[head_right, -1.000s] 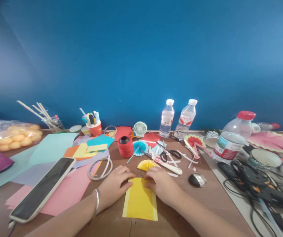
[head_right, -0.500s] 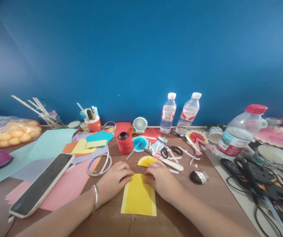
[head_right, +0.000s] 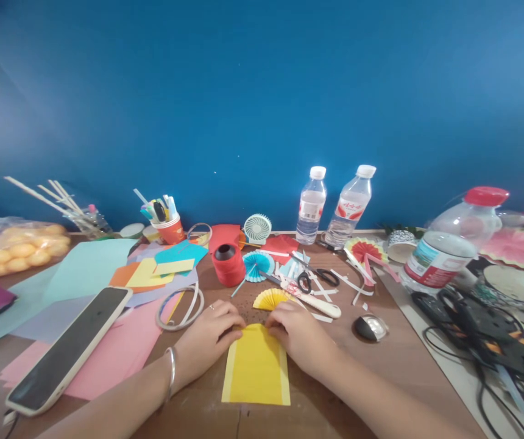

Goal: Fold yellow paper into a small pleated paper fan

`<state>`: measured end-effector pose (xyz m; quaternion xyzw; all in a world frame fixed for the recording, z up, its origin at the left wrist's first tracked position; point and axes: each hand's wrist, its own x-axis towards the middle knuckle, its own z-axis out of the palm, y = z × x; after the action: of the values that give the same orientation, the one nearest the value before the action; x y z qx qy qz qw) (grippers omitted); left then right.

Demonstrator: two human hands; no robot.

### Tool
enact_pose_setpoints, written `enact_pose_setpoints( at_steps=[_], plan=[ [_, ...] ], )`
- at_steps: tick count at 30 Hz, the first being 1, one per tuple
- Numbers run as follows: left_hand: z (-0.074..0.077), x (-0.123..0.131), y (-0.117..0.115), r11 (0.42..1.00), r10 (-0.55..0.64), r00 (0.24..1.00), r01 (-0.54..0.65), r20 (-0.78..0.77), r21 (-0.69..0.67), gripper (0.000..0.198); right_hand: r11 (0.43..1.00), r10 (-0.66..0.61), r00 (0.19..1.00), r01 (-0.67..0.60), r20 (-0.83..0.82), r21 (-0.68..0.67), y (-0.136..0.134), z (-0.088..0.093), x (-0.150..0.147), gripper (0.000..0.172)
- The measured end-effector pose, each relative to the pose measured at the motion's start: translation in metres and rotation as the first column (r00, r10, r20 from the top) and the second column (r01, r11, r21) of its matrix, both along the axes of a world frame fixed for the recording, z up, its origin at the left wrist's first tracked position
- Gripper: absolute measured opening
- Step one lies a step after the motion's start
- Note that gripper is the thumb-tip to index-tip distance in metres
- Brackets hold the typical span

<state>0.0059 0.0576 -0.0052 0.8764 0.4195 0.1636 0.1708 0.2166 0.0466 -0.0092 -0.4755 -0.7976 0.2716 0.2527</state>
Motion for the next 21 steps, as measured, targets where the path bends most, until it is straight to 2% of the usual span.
enact_pose_setpoints(
  at_steps=[12,21],
  plan=[
    [0.0037,0.0021,-0.0002,1.0,0.004,1.0,-0.005,-0.029,-0.009,0.014,1.0,0.011,0.999,-0.012,0.034,0.018,0.0034,-0.0004,0.0035,0.013],
    [0.0008,-0.0004,-0.0007,0.993,-0.048,0.994,0.058,-0.096,0.101,0.019,0.99,0.058,0.988,-0.075,0.14,0.122,0.0023,-0.0056,0.007,0.018]
  ],
)
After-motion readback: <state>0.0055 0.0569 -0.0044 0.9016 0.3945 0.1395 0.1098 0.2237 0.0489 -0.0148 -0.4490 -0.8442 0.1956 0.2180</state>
